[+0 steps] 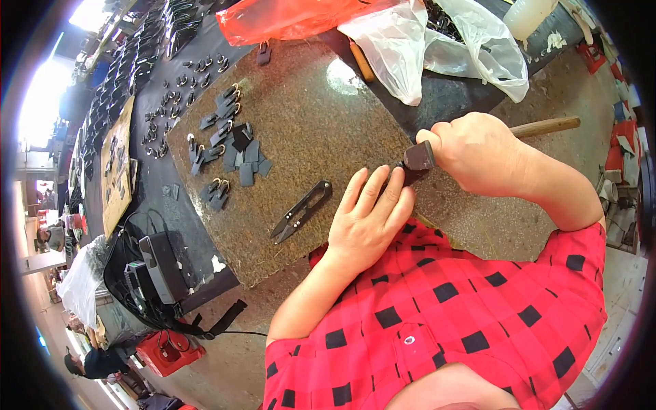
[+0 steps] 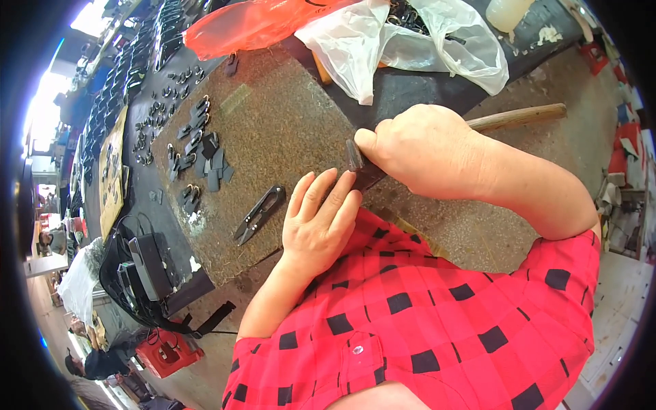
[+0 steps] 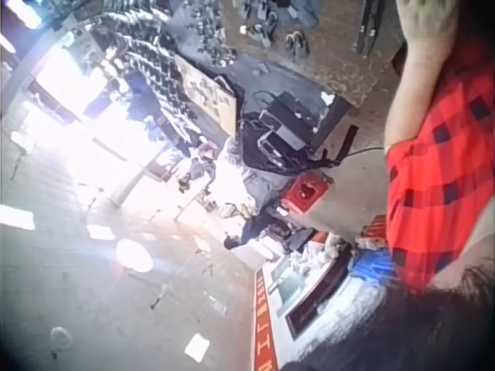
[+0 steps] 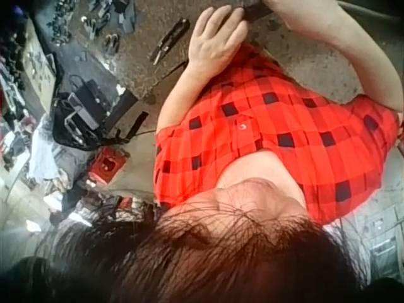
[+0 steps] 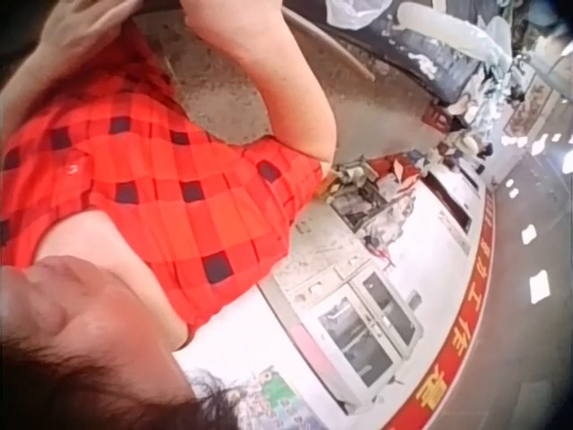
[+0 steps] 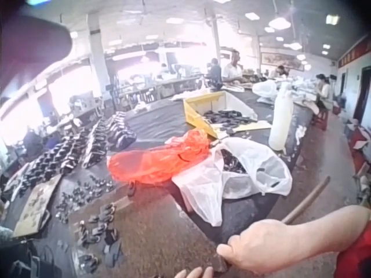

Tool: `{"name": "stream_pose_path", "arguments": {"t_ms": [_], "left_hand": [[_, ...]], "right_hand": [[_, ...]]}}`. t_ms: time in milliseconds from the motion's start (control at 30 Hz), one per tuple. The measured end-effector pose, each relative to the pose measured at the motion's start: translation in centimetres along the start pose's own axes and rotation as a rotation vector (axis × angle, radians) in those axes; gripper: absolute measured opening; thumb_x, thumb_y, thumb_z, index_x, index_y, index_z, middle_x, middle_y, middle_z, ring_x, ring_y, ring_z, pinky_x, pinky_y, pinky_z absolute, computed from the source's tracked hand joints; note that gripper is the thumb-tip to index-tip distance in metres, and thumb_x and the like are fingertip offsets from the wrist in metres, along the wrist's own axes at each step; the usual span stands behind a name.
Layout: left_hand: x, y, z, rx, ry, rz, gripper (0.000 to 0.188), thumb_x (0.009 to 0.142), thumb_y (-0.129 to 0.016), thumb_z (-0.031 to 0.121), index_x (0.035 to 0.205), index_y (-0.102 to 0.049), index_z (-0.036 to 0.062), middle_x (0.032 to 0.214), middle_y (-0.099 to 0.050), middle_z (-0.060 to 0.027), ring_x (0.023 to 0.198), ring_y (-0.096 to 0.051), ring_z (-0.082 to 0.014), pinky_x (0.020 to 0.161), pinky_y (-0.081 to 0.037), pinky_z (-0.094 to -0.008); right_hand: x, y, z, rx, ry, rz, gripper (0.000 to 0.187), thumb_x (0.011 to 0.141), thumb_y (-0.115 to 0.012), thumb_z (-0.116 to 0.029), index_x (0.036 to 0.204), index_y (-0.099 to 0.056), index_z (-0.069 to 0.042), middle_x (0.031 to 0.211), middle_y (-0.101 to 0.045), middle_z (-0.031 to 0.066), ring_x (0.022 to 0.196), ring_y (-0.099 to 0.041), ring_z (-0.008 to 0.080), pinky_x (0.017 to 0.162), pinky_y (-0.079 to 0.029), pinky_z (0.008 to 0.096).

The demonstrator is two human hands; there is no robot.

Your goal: Attaching metal buckles to small leather straps for shoe manufacturing using a hammer.

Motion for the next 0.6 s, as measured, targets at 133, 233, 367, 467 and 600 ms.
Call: {"name": "stream_pose_path", "arguments": {"t_ms": [133,233,367,467,600], "left_hand": [[-0.1,-0.06,0.03,0.034,-0.022,0.022,0.024,0.072,-0.052,0.017,0.095,-0.051,0.0095,0.108,-0.053,-0.0073,0.103,-0.048,-0.0228,0.094,-0.033,-0.0407],[-0.06,-0.16,0.06,0.036,-0.009,0.022,0.024,0.073,-0.051,0.018,0.095,-0.051,0.009,0.108,-0.053,-0.0078,0.102,-0.048,-0.023,0.094,-0.033,-0.0422],[0.0,-0.12,0.05,0.018,0.015,-0.014,0.025,0.073,-0.051,0.018,0.096,-0.051,0.0079,0.107,-0.054,-0.0085,0.099,-0.049,-0.0239,0.094,-0.033,-0.0435],[0.04,-0.17,0.12,0.009,0.017,-0.005,0.025,0.073,-0.051,0.018,0.096,-0.051,0.0074,0.107,-0.054,-0.0089,0.097,-0.049,-0.0243,0.094,-0.033,-0.0437],[-0.01,-0.32,0.07,0.002,0.02,0.015,0.026,0.072,-0.051,0.017,0.096,-0.051,0.0068,0.106,-0.054,-0.0094,0.097,-0.049,-0.0243,0.094,-0.033,-0.0438]], "right_hand": [[0.09,0.18,0.01,-0.003,0.008,0.011,0.013,0.068,-0.055,-0.008,0.079,-0.049,-0.003,0.066,-0.057,0.013,0.064,-0.06,0.0293,0.053,-0.047,0.0366],[0.12,0.29,0.06,0.009,0.019,0.006,0.013,0.068,-0.055,-0.008,0.078,-0.049,-0.002,0.066,-0.057,0.0133,0.064,-0.06,0.0293,0.052,-0.047,0.0364],[-0.04,0.53,0.06,-0.047,0.053,0.07,0.012,0.069,-0.054,-0.008,0.078,-0.05,-0.002,0.066,-0.058,0.0142,0.063,-0.06,0.0294,0.052,-0.047,0.0364],[0.0,-0.1,-0.15,-0.041,0.041,0.098,0.012,0.069,-0.053,-0.009,0.079,-0.049,-0.002,0.066,-0.058,0.014,0.062,-0.06,0.0288,0.052,-0.047,0.0356],[0.53,0.26,-0.15,-0.025,0.118,0.07,0.013,0.069,-0.053,-0.009,0.079,-0.049,-0.003,0.065,-0.056,0.0124,0.059,-0.059,0.027,0.049,-0.047,0.0341]]}}
Point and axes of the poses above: each hand's wrist, its own x-axis towards the middle knuckle, its own y-axis out of the back of the hand, z = x × y, the point moved 2 cm from there along x, towards the middle knuckle
